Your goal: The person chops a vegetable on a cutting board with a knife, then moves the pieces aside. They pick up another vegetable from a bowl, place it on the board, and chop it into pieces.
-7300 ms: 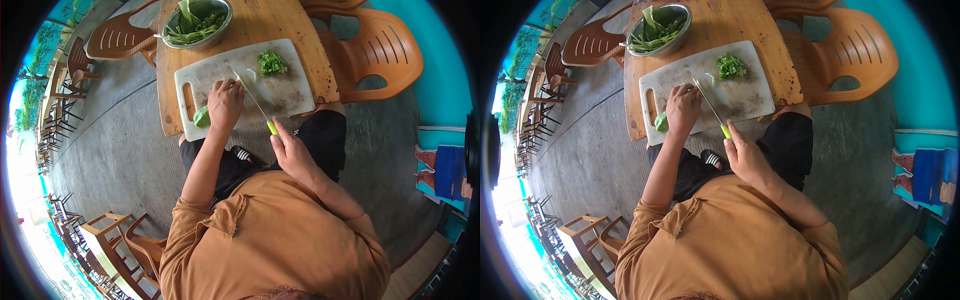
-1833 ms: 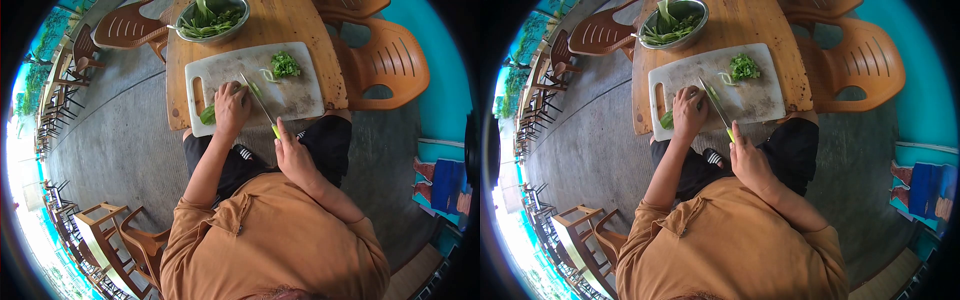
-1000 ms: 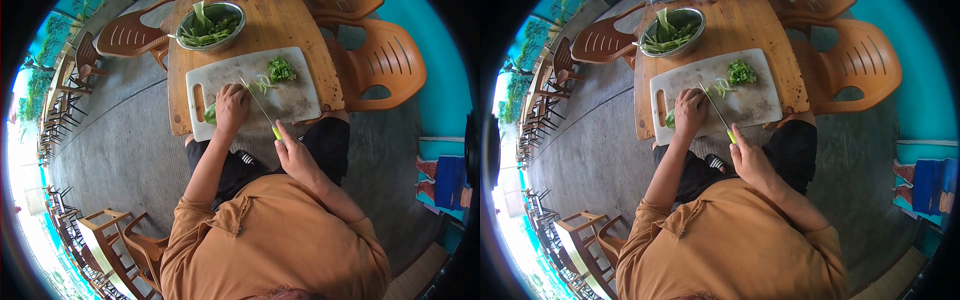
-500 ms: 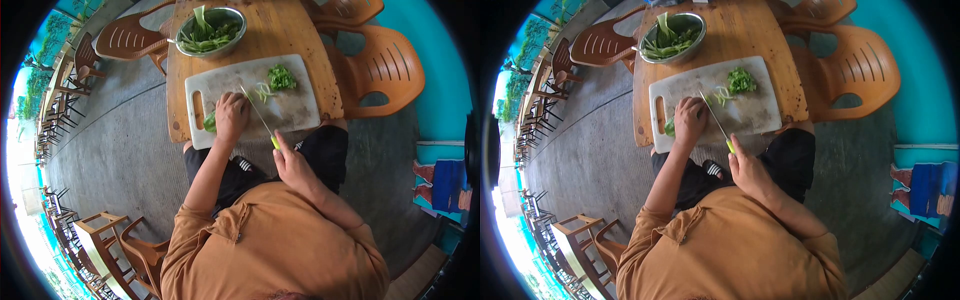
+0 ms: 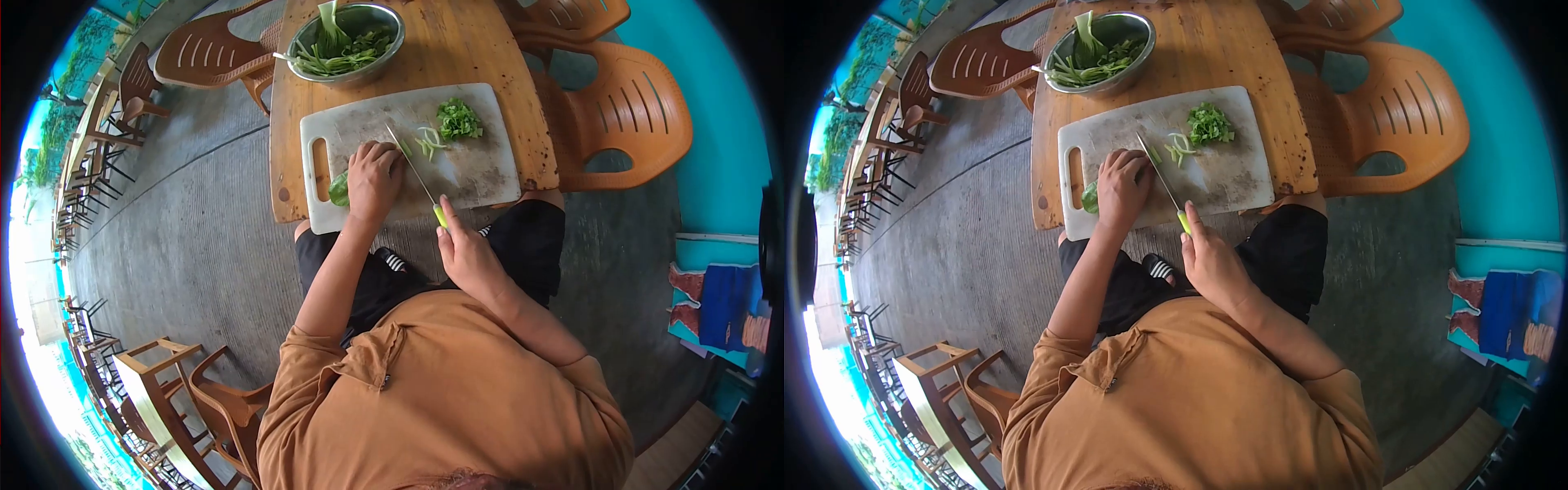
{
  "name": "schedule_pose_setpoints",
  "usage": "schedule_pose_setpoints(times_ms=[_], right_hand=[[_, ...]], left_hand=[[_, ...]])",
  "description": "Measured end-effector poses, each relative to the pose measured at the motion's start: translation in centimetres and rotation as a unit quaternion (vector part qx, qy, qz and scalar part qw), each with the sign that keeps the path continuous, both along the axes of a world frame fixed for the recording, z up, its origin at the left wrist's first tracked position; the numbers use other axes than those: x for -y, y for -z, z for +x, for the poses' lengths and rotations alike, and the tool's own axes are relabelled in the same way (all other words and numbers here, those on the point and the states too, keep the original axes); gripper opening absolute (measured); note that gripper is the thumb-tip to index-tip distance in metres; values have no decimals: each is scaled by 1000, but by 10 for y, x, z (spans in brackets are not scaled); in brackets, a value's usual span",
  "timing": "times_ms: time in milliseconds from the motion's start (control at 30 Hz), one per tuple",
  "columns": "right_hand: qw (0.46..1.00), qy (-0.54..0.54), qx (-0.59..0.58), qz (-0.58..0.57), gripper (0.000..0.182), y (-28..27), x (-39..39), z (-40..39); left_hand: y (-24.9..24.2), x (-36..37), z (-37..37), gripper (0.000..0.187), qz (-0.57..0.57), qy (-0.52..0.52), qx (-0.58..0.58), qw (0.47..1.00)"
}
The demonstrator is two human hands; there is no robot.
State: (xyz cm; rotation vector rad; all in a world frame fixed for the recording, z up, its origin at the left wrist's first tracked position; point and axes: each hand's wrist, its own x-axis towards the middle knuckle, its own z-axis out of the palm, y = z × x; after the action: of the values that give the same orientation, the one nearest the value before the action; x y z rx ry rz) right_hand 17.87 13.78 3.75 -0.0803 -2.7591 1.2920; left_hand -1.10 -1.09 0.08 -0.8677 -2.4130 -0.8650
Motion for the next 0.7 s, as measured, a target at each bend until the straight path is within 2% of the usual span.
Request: schedule_pose_setpoints(times_ms=[333, 700], right_hand=[[998, 12, 46, 35, 63, -9, -6, 11], [998, 0, 7, -65, 56, -17, -6, 16]], left_hand=[[4, 0, 1, 10, 5, -11, 11, 1000], [8, -1, 4, 12, 10, -20, -12, 1000]])
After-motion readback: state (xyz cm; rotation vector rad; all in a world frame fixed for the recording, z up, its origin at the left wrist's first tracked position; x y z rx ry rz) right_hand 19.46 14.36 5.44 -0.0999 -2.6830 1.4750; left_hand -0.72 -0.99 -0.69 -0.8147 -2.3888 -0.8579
